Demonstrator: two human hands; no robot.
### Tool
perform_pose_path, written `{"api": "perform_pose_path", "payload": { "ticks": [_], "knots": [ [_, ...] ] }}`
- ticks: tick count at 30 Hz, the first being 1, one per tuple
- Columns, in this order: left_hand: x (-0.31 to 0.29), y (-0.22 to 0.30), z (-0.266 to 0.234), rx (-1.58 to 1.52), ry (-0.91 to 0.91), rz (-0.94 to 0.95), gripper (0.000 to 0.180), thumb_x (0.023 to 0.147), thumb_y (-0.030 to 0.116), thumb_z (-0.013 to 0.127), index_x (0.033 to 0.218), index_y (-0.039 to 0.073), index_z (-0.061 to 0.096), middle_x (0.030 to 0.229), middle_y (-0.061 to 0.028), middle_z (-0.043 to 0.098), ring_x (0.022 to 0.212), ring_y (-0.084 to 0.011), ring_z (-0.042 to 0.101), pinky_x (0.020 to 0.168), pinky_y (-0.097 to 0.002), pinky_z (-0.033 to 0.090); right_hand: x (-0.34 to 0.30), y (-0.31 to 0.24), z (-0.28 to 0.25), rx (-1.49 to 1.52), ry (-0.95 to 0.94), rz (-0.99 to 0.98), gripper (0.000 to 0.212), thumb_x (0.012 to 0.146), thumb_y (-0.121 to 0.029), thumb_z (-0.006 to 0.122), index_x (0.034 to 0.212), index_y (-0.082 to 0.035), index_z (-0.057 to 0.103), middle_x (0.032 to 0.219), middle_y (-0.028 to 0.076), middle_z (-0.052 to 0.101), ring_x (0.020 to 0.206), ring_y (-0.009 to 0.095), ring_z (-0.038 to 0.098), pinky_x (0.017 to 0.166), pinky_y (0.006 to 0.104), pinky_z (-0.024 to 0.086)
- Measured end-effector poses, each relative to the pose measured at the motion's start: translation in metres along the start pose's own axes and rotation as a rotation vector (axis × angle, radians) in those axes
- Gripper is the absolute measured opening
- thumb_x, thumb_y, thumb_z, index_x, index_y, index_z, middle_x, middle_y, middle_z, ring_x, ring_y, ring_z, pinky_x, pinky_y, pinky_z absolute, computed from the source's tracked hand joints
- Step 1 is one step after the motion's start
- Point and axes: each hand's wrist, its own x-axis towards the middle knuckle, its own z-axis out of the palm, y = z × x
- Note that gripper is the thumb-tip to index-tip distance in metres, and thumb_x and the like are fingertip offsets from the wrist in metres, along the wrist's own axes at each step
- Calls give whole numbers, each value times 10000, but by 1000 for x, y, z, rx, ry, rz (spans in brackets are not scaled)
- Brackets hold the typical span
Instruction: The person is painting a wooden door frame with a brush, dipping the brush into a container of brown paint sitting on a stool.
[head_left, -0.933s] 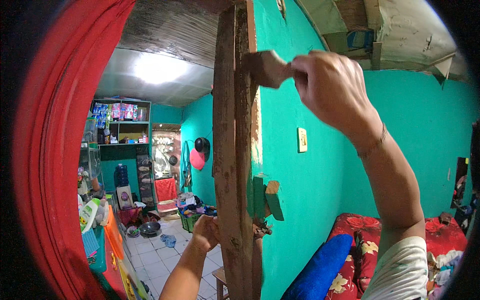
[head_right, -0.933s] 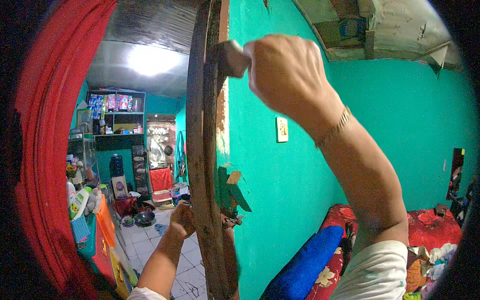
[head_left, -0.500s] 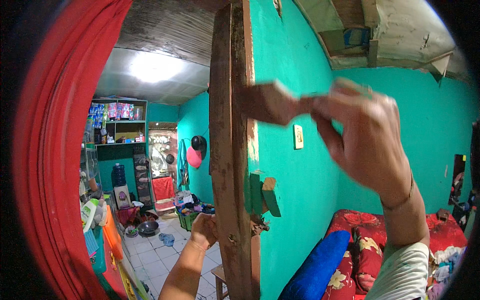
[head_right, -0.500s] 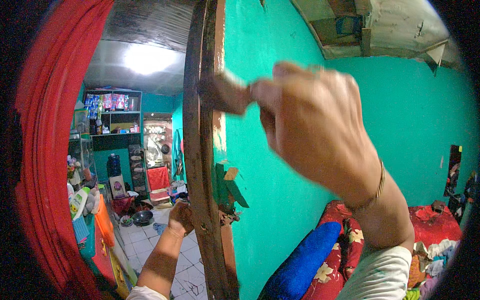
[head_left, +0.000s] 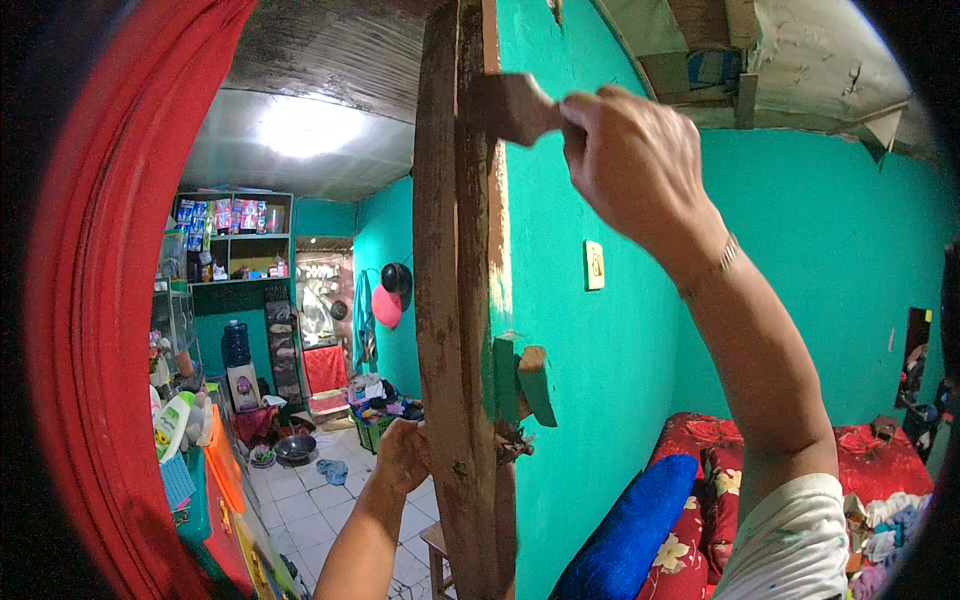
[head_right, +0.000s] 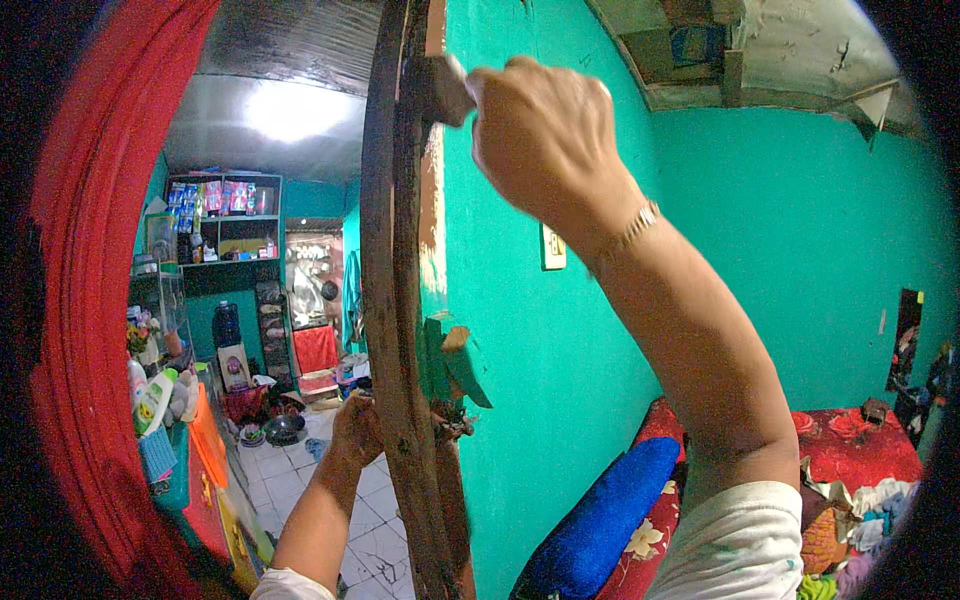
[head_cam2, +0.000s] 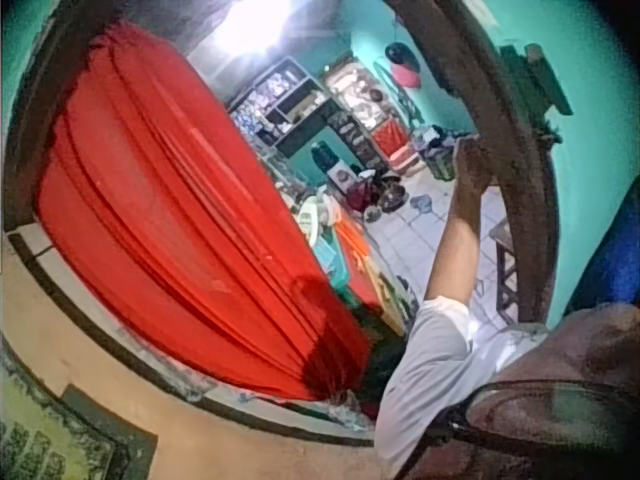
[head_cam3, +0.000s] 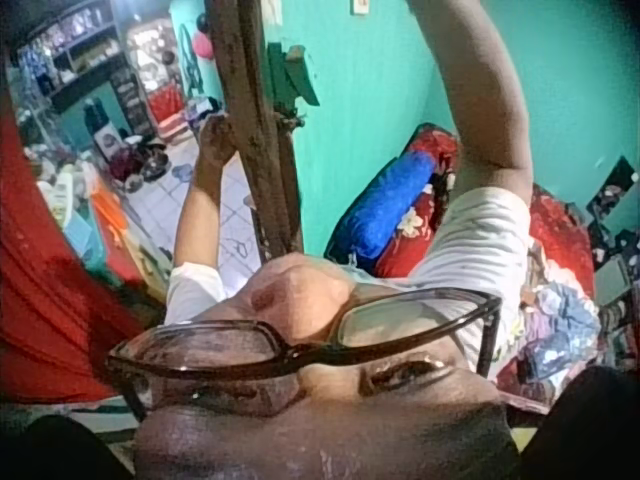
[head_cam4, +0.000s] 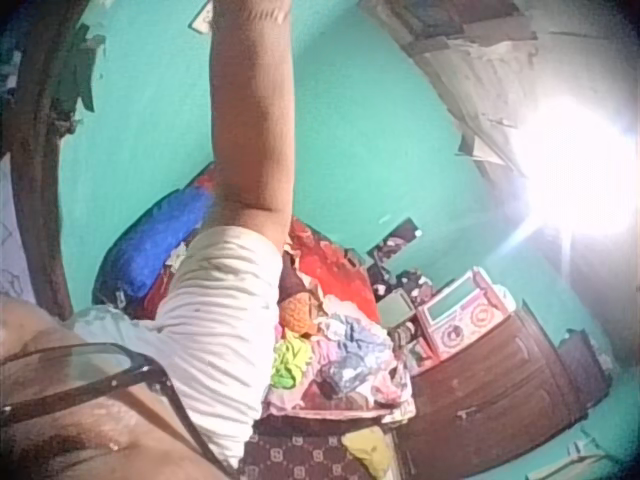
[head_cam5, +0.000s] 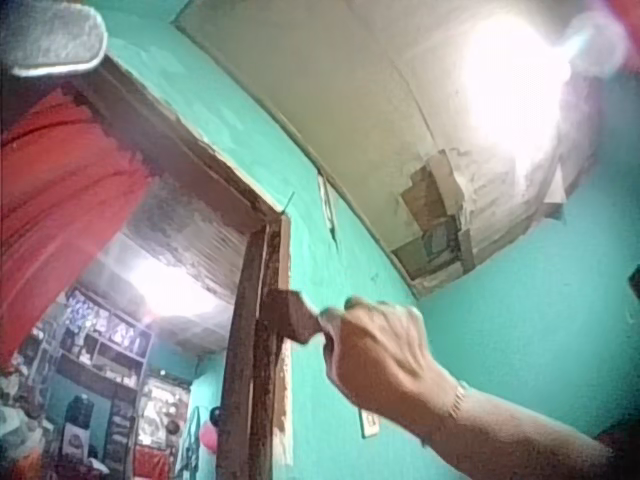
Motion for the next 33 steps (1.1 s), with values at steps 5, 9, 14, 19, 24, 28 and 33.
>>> {"api": "perform_pose_path", "payload": {
  "ticks": [5,9,14,19,24,28,33],
  "knots": [
    [-10,2,18,-51,-68,28,338,859,331,470,959,68,659,948,-74,691,884,-229,652,799,-367,496,-53,-14,-38,173,-178,-21,121,771,-128,630,884,-99,661,748,122,598,656,329,610,564,431,482],
    [-2,-1,2,-60,-153,62,331,861,321,468,928,62,662,953,-75,693,887,-231,653,799,-364,496,-74,-19,-70,282,-286,-50,167,731,-54,661,885,-117,679,707,89,567,619,292,584,531,396,449],
    [-14,12,-25,-101,-112,86,318,864,315,462,885,70,663,920,-74,694,849,-223,650,784,-353,493,-58,-9,-67,322,-115,-29,155,757,-85,631,879,-152,700,699,96,584,627,298,604,550,407,473],
    [4,-5,9,-56,-118,45,286,867,291,463,871,82,658,869,-59,689,823,-213,649,769,-344,495,-14,24,-12,34,125,30,143,807,-197,570,851,-128,688,737,136,637,689,346,635,598,445,512],
    [3,1,-9,-22,14,20,274,873,282,464,871,83,653,857,-52,688,787,-203,651,728,-339,505,-21,4,-6,80,-23,34,121,786,-185,593,832,-107,673,718,152,617,666,353,629,586,449,508],
    [-1,3,-16,-54,-31,39,309,883,307,445,849,83,655,833,-58,687,756,-198,650,702,-332,505,-60,-17,-34,126,-144,-78,139,758,-125,651,895,-110,674,712,97,583,624,290,595,533,401,464],
    [2,-4,4,21,-50,108,349,879,336,459,839,55,662,829,-75,688,750,-211,647,699,-349,499,-78,-17,-68,224,-250,-145,199,724,-59,674,914,-116,681,685,61,558,594,260,567,531,363,452]
  ]
}}
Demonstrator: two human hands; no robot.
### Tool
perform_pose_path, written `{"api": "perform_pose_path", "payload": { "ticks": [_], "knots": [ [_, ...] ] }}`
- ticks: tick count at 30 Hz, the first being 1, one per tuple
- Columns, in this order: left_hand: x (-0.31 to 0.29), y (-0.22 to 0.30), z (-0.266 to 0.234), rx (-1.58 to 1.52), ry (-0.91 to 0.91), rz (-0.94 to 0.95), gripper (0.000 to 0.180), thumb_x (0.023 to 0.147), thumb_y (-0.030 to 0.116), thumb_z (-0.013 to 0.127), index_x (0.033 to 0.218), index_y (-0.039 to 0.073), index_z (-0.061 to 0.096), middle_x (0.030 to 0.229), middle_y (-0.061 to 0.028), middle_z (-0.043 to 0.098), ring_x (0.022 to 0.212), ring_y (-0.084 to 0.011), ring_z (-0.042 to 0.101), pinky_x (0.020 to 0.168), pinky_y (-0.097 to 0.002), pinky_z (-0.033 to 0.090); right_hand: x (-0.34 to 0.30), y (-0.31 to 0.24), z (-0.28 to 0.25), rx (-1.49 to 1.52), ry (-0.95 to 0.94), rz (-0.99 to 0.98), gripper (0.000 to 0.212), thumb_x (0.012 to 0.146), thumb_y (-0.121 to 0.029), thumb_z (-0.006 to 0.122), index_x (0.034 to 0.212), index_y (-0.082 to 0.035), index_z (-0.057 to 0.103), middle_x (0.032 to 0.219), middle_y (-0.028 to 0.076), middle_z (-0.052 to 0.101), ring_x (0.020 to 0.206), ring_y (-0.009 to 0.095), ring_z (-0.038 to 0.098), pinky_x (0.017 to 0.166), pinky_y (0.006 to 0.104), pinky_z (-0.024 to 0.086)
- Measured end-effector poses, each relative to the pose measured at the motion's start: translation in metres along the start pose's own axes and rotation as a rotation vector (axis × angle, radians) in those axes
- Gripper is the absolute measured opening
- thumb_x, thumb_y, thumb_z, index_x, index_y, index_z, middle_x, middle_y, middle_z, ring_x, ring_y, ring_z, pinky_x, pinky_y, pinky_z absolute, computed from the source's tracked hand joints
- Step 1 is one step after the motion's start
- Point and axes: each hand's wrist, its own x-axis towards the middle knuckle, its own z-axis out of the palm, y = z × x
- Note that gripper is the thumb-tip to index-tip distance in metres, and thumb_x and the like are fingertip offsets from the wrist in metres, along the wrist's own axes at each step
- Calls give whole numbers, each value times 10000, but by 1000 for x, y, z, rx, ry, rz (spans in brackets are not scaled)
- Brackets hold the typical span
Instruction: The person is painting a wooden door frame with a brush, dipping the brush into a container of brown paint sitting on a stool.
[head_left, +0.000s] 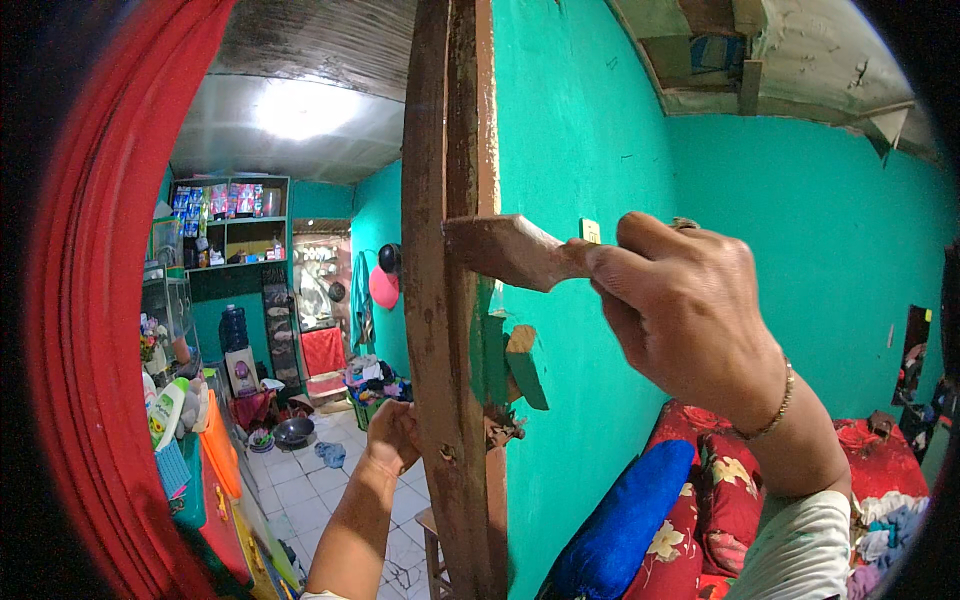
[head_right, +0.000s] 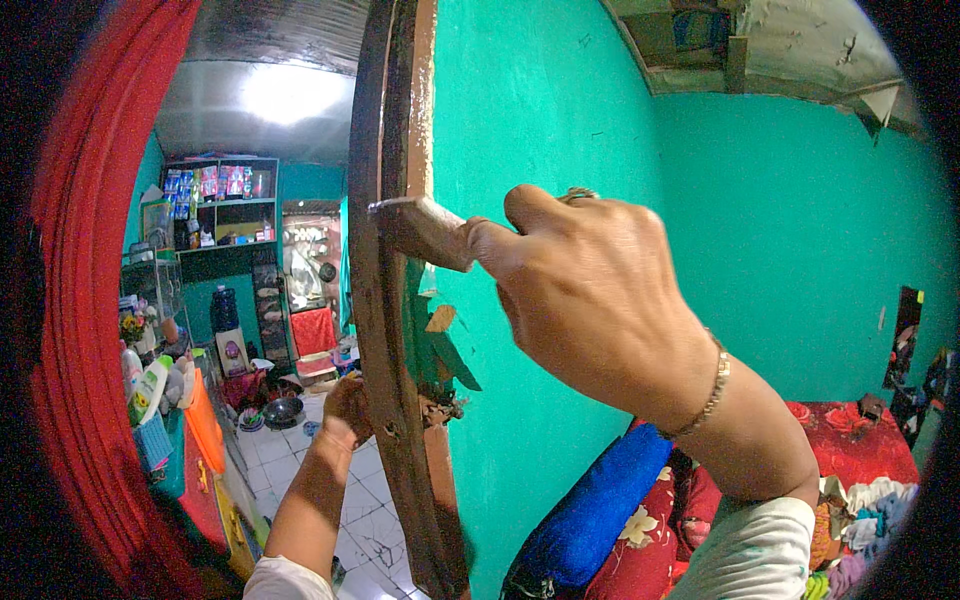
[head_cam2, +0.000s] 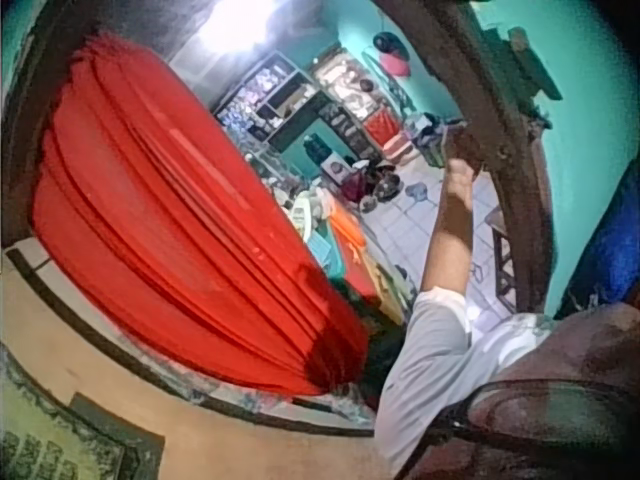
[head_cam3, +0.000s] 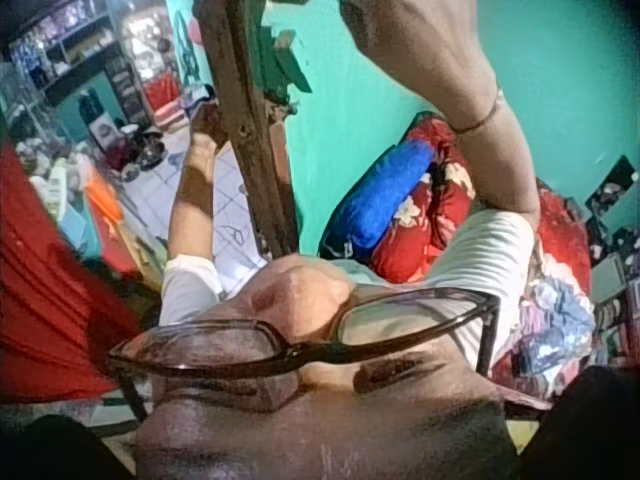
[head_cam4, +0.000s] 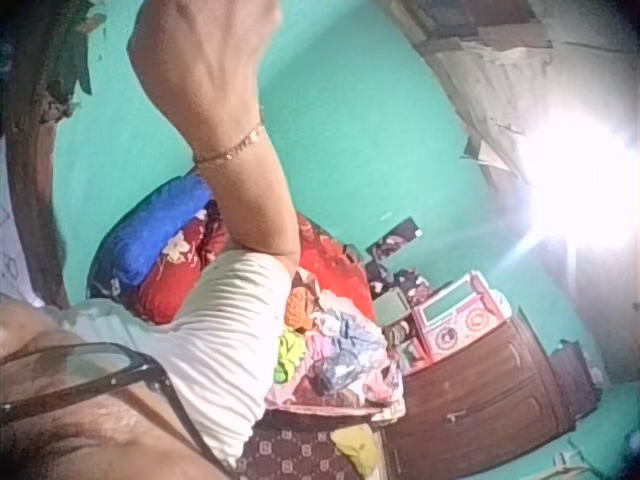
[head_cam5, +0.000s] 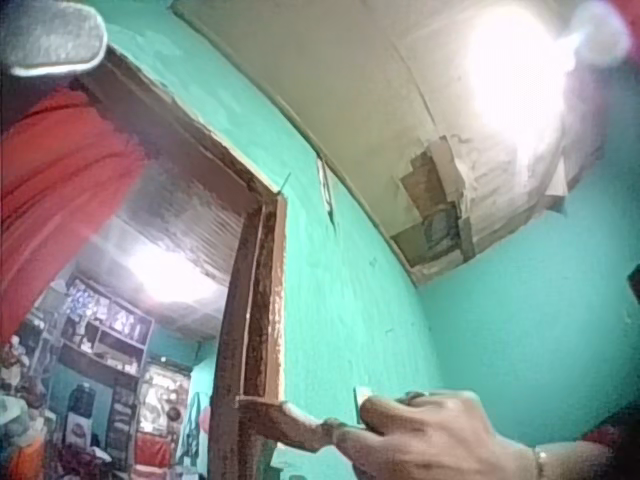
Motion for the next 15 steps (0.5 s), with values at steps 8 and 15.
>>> {"api": "perform_pose_path", "payload": {
  "ticks": [8,15],
  "knots": [
    [0,1,-15,-69,-15,-8,359,879,336,459,901,34,651,884,-99,686,768,-229,644,705,-359,500,28,35,-28,325,8,6,208,769,98,625,964,37,662,841,105,628,814,172,669,709,272,563],
    [-8,4,16,-58,111,-47,320,871,298,461,886,37,646,861,-98,689,725,-185,651,642,-275,504,45,40,-5,241,-270,-154,139,710,1,721,835,-54,701,746,79,650,734,234,677,637,330,541]
  ]
}}
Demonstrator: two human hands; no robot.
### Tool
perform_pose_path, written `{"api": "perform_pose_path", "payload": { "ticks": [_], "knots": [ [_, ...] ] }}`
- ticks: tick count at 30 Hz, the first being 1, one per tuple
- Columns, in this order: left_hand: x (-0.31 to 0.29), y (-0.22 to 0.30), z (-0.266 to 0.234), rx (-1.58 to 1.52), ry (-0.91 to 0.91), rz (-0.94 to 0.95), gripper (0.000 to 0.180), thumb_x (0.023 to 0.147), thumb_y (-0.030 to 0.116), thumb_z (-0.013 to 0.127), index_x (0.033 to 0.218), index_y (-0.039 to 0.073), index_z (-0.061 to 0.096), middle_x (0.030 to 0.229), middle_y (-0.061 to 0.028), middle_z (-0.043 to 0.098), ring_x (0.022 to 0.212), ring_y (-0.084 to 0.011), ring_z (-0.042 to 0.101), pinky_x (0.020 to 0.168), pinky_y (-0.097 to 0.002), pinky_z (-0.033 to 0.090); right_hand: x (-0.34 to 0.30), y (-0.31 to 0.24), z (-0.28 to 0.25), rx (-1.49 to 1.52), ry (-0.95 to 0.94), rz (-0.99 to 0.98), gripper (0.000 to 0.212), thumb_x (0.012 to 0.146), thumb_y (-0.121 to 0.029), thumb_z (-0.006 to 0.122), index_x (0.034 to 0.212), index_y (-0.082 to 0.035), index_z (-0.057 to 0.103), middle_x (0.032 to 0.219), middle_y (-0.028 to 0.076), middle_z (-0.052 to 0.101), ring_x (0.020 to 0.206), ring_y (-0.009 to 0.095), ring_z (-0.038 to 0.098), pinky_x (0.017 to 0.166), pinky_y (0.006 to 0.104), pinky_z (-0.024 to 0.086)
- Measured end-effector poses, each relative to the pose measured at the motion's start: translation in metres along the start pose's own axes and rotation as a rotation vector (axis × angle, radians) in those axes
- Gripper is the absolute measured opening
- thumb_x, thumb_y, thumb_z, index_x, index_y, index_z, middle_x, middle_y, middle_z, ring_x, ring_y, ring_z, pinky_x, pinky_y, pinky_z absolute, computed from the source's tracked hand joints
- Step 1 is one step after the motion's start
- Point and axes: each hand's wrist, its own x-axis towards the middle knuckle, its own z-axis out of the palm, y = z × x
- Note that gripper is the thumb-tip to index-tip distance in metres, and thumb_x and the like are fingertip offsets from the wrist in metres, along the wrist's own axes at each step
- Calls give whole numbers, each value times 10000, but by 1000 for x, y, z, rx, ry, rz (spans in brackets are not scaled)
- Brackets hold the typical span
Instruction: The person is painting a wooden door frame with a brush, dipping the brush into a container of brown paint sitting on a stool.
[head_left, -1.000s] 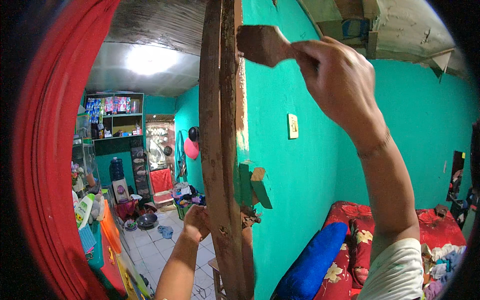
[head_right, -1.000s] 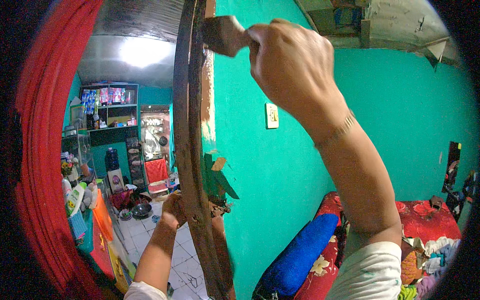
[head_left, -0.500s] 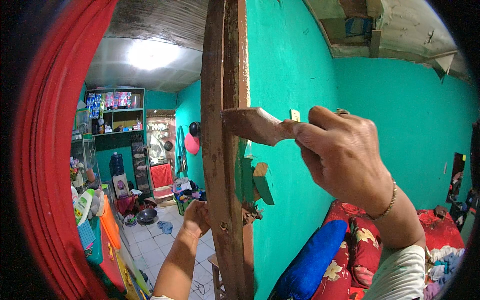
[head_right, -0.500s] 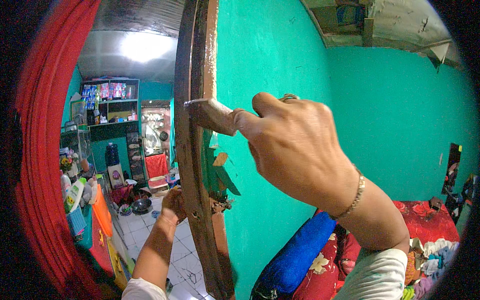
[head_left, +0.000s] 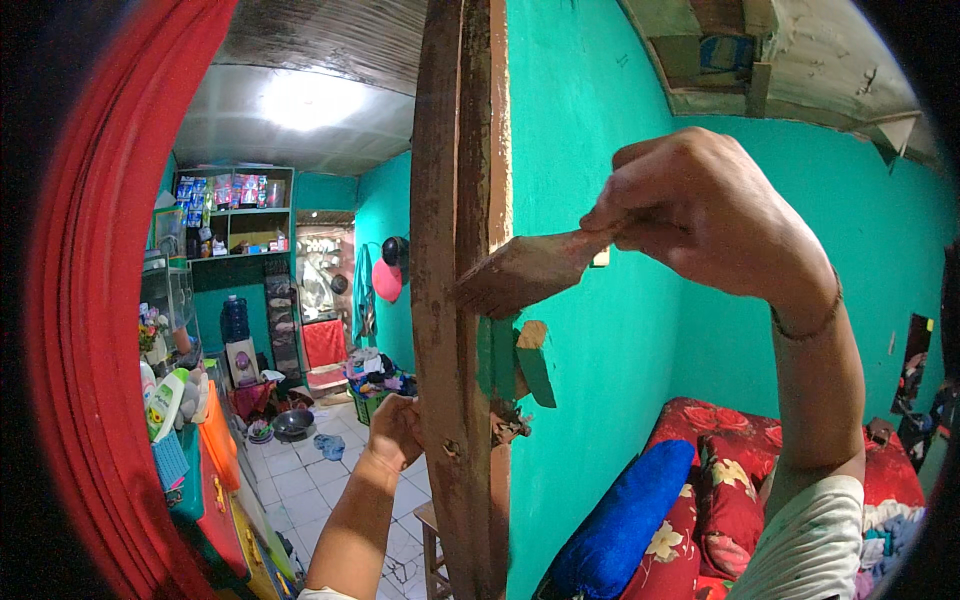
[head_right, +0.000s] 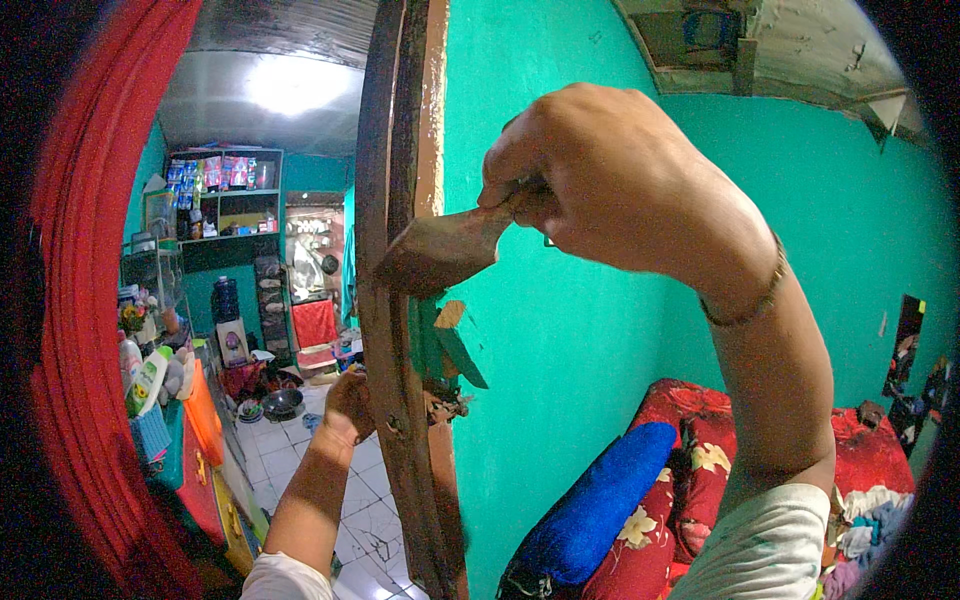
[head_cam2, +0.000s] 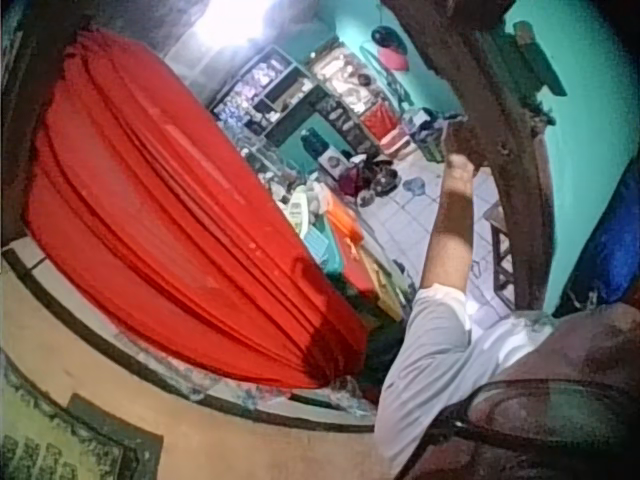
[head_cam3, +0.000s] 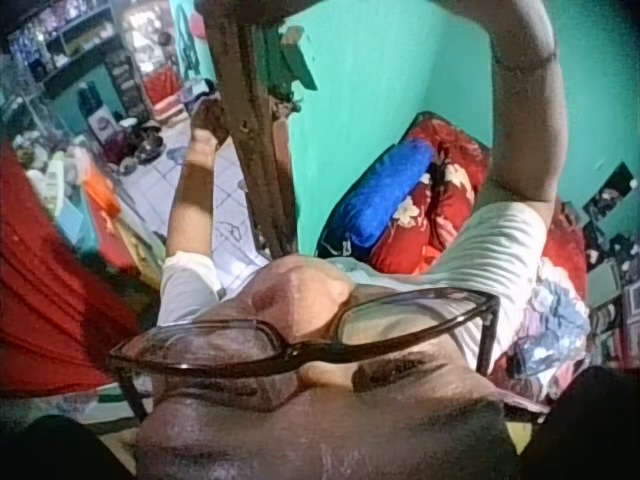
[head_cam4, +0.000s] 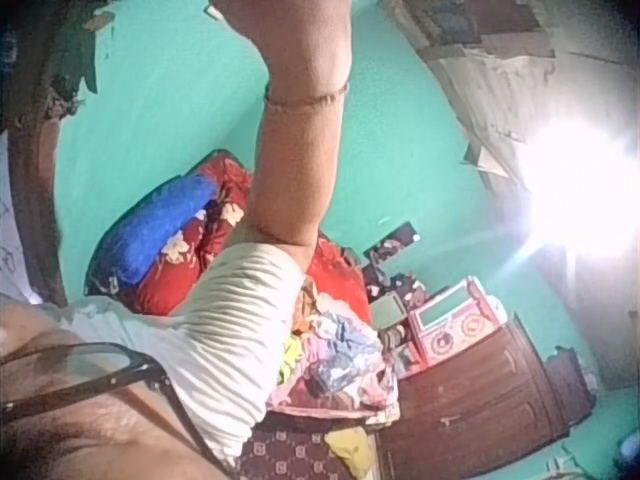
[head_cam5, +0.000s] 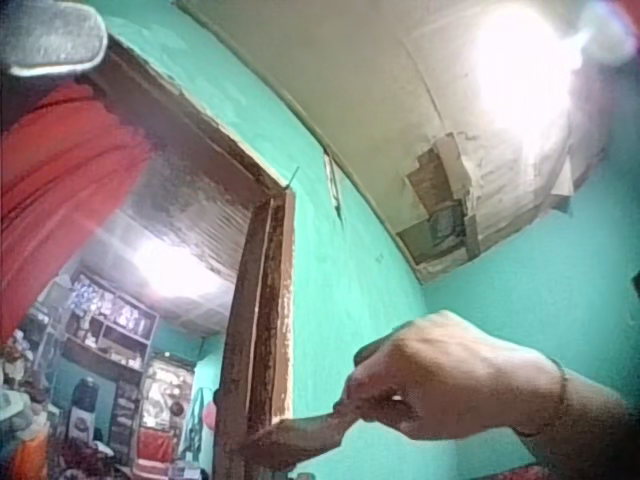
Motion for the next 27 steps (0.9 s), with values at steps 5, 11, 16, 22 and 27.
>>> {"api": "perform_pose_path", "payload": {
  "ticks": [5,11,16,22,27],
  "knots": [
    [14,1,-25,-84,-74,-25,292,856,252,463,876,33,655,834,-95,693,745,-192,666,666,-287,520,28,31,8,-208,231,22,84,762,-117,717,845,-108,704,783,72,670,733,234,674,646,322,537],
    [17,-4,-21,-82,-30,-24,279,852,241,463,856,32,646,850,-84,690,711,-198,644,654,-298,514,23,40,-19,134,389,-58,92,824,-17,644,912,-26,672,884,87,681,824,194,676,763,299,555],
    [3,7,-27,-32,-75,-7,327,861,266,450,922,15,650,903,-96,693,757,-203,643,726,-339,507,9,-12,0,-69,113,-21,117,706,14,696,801,-52,684,754,90,630,732,255,664,647,318,535],
    [10,-2,-9,10,-73,-43,385,868,298,422,964,6,654,909,-111,694,791,-219,645,807,-376,480,30,32,11,-204,358,-24,76,748,-105,647,812,-111,688,765,90,649,729,297,645,639,392,523],
    [8,4,-19,30,-86,-30,347,859,267,411,911,23,652,870,-83,691,749,-190,646,719,-315,502,51,53,-7,-175,597,151,118,767,-152,654,823,-67,712,807,140,676,784,313,660,688,391,517]
  ]
}}
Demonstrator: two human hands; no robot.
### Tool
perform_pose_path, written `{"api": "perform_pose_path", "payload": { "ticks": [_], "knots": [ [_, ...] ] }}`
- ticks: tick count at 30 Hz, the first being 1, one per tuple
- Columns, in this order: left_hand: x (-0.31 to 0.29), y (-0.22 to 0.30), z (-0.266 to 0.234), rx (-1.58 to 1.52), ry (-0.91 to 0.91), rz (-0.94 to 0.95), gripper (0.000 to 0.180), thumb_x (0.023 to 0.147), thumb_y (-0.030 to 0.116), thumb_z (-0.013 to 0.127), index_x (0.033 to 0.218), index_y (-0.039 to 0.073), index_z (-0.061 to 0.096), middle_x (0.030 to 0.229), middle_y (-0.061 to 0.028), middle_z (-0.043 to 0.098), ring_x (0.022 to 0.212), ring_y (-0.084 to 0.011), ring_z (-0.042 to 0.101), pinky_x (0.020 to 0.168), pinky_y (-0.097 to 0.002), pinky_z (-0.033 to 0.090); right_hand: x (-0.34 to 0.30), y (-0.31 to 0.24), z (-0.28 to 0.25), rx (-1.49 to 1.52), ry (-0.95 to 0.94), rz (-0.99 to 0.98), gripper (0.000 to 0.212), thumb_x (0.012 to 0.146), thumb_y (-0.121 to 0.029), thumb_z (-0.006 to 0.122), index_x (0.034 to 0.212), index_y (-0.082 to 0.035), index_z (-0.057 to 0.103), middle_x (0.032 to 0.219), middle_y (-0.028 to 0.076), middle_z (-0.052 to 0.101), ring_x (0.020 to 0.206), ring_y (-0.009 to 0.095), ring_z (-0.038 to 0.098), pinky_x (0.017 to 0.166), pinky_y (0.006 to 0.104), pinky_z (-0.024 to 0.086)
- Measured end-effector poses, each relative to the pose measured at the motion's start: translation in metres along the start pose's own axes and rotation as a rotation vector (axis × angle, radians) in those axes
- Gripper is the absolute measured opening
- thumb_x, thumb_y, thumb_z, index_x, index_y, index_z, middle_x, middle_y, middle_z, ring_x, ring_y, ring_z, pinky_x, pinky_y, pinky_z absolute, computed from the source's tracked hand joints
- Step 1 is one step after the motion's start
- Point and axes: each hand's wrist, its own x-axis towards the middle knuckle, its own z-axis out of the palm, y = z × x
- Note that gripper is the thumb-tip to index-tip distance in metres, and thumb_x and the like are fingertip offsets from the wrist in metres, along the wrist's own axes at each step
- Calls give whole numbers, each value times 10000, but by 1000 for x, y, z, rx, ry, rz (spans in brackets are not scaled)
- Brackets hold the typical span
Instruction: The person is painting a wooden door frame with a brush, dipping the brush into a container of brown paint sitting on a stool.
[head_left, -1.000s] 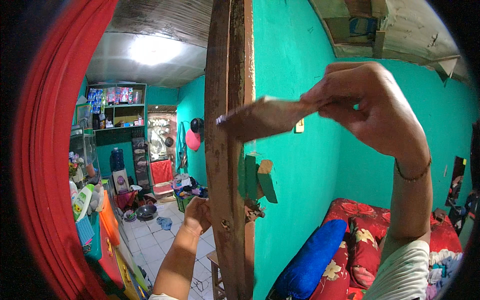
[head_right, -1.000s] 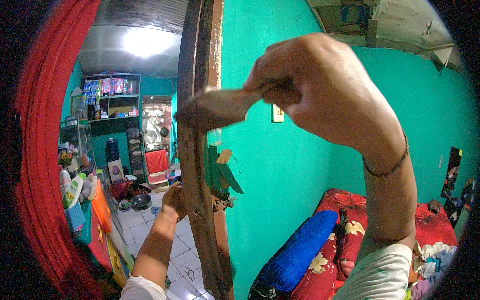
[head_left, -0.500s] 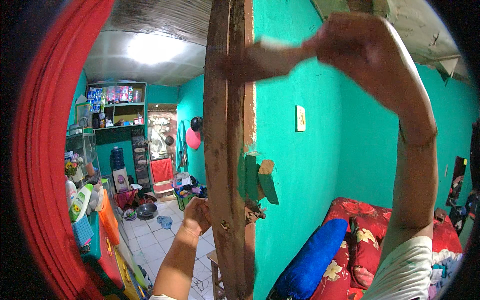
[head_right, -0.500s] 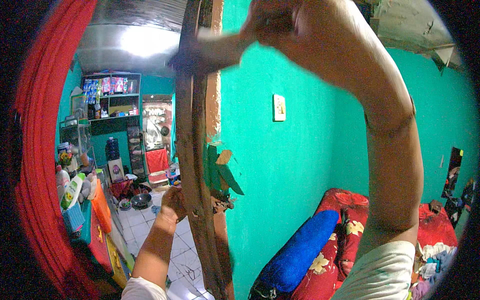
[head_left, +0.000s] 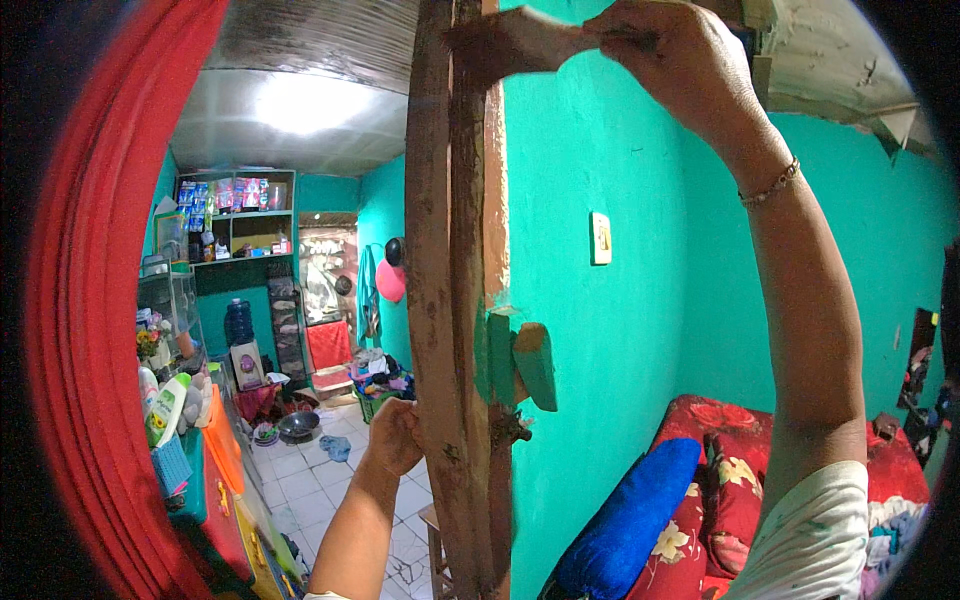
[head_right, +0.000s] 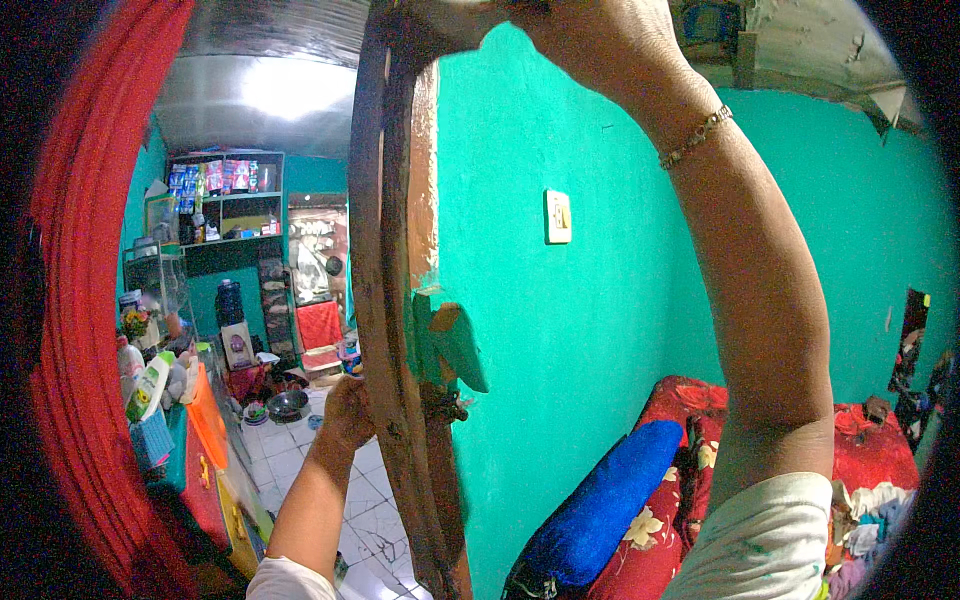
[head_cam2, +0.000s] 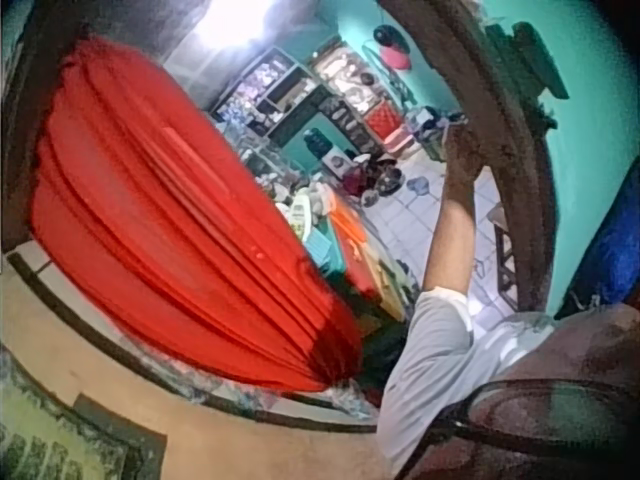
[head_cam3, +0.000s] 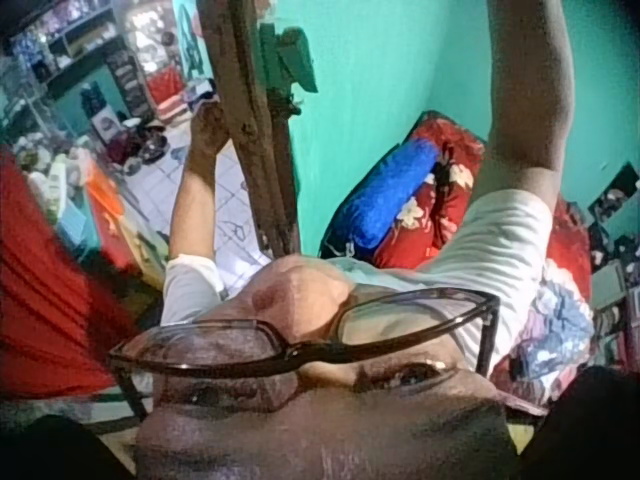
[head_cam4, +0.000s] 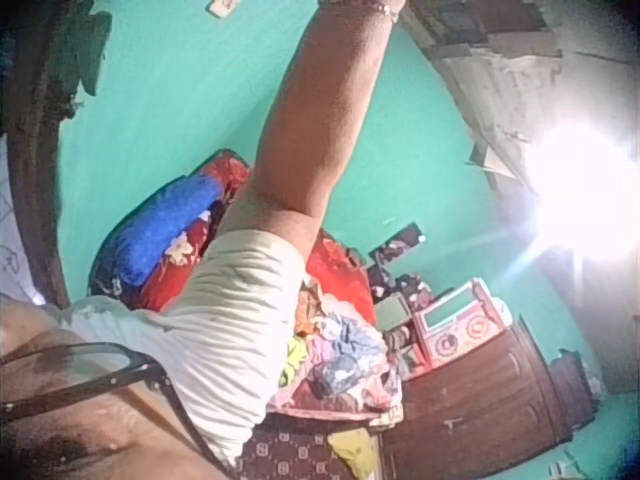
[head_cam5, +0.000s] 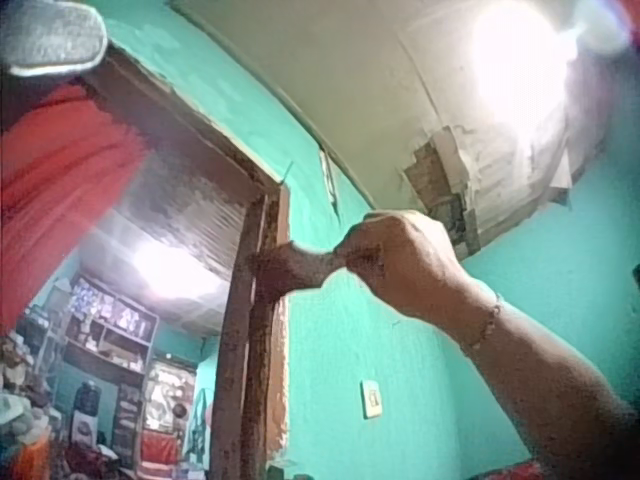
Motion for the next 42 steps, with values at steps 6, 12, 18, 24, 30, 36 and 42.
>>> {"api": "perform_pose_path", "payload": {
  "ticks": [6,12,18,24,30,36,42],
  "knots": [
    [4,-4,1,-72,58,-13,272,852,238,438,844,60,644,782,-32,671,652,-148,616,623,-274,494,-13,1,28,-317,154,-33,118,839,-209,638,940,-179,690,874,27,665,789,253,664,682,370,547],
    [6,-3,-9,-85,52,-18,269,857,257,468,840,56,646,743,-33,666,629,-158,609,598,-277,485,-56,-45,5,-162,-100,42,94,810,-126,612,872,-113,681,764,90,621,722,279,644,628,388,518],
    [-4,0,11,-38,107,49,281,861,254,456,836,47,645,728,-49,663,631,-179,622,593,-277,492,-71,-33,-24,10,-137,157,126,810,-193,598,835,-148,712,737,122,645,710,332,633,620,413,506],
    [4,-3,-2,-72,9,9,286,845,230,438,855,33,645,819,-81,683,715,-197,641,663,-295,503,-5,0,-6,-350,-1,353,285,864,-384,551,982,-176,706,894,94,691,861,307,660,743,426,511],
    [1,-2,3,5,-13,2,305,838,246,432,897,35,643,889,-86,693,779,-206,644,772,-345,482,29,-4,31,-348,23,396,158,767,-158,596,830,-78,717,771,173,658,777,361,649,699,429,509],
    [-1,-3,14,10,36,12,304,842,243,429,924,28,627,876,-86,686,737,-211,637,723,-335,484,6,-22,30,-446,-63,189,157,815,-238,578,877,-153,695,785,143,672,764,342,656,678,445,521],
    [0,3,4,-81,112,-27,269,833,233,445,895,31,611,792,-68,653,642,-191,607,601,-286,481,-11,-33,-18,-266,-128,143,191,806,-280,624,888,-130,709,780,133,667,741,333,651,668,415,516]
  ]
}}
